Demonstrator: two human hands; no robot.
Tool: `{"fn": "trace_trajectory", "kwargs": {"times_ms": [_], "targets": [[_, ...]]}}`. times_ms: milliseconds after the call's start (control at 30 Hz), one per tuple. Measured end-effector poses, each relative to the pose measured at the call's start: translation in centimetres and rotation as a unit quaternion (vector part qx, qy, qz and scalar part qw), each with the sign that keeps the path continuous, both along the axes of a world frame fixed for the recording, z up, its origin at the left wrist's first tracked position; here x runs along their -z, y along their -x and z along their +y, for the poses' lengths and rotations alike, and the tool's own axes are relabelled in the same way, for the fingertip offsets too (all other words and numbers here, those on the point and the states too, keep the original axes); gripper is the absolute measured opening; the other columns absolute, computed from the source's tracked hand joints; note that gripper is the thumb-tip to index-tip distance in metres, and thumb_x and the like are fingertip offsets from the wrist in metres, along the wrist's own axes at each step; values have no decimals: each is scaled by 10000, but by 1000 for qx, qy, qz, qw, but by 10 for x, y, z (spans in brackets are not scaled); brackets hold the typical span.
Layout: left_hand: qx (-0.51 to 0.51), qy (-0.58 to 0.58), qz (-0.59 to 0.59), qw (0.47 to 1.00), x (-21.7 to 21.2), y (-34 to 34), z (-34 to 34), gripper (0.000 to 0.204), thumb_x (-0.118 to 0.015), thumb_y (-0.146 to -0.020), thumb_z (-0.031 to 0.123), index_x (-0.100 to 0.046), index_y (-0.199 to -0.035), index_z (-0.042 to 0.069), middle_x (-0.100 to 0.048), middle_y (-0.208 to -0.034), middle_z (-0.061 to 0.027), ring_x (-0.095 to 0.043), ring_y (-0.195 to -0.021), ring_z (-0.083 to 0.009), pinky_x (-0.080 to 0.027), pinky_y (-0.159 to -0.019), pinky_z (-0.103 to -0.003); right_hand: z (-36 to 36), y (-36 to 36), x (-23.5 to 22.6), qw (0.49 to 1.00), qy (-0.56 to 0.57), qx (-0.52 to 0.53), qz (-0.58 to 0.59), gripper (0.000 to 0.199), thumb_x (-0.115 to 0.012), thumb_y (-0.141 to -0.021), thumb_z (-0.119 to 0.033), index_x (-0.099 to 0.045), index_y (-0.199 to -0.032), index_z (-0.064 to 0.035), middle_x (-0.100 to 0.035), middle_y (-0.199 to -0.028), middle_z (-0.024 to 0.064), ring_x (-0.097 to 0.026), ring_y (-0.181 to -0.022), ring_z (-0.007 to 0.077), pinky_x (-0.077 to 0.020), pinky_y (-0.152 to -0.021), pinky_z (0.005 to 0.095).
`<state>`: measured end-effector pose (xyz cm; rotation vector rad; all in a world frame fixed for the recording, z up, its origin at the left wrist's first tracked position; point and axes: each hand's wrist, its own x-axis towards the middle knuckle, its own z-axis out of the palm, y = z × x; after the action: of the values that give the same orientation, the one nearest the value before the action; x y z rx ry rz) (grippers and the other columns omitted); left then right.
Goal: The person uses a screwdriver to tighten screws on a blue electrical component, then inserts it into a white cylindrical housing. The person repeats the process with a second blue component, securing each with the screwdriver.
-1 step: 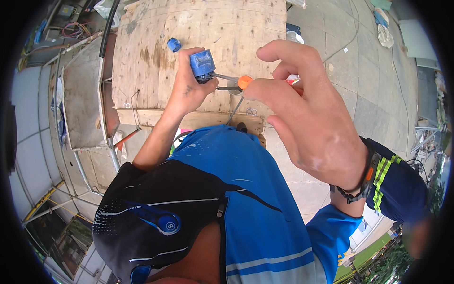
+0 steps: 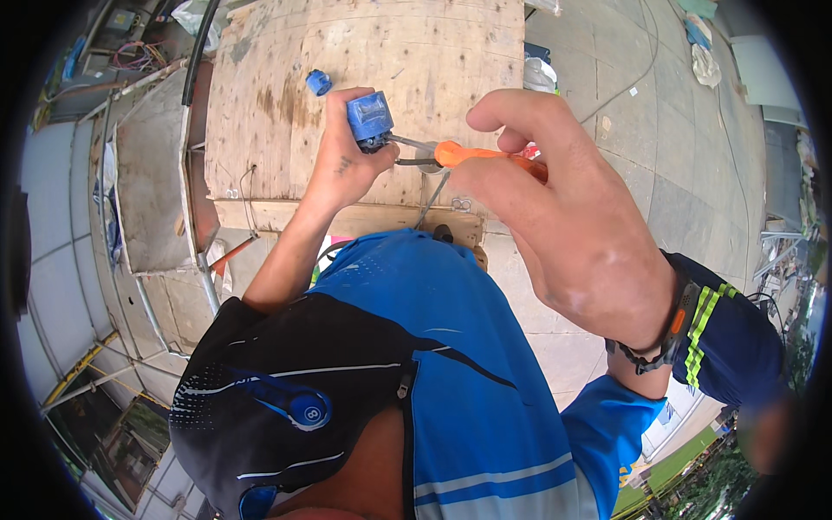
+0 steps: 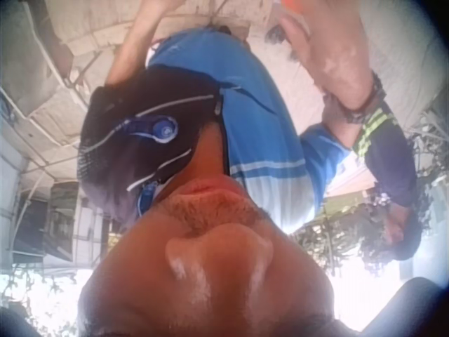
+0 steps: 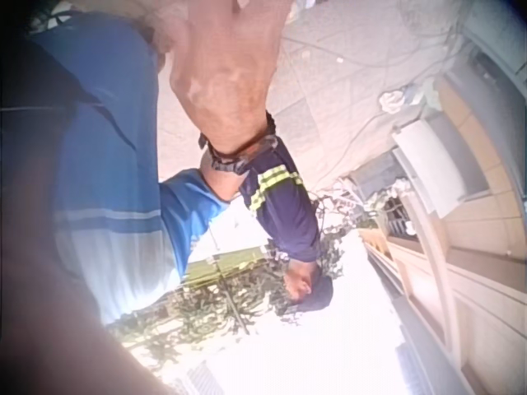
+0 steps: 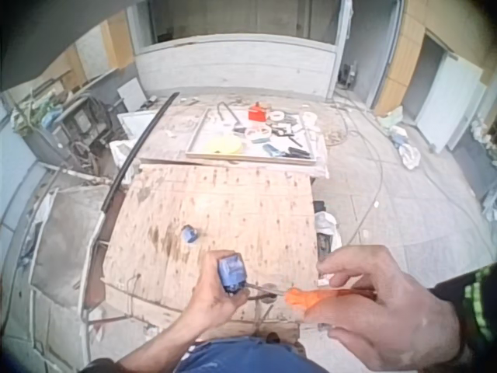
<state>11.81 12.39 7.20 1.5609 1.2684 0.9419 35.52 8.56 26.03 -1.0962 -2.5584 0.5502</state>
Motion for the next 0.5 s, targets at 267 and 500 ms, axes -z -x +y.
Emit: {"fn": "trace_trajectory", "kwargs": {"times_ms": [267,500], "targets": [[17,-29,57,998,13,3,2,605,-686,-758,-62,-392,-1270,71,-542,-974,-84,-563,-868,-158,-507,-749,-320,-19,9,16,986,58,155,8,376,-688,-825,-59,-596,-1190,-61,-552,-1019,124,-613,-791,298,-530,-667,357],[14,-48,77,996,18,3,4,581,-682,-755,-68,-410,-1251,67,-523,-1026,-111,-560,-909,-198,-503,-782,-349,-35,7,37,960,-9,57,-273,510,-699,-861,-121,-542,-1341,-55,-596,-1001,161,-635,-779,322,-535,-660,398]]}}
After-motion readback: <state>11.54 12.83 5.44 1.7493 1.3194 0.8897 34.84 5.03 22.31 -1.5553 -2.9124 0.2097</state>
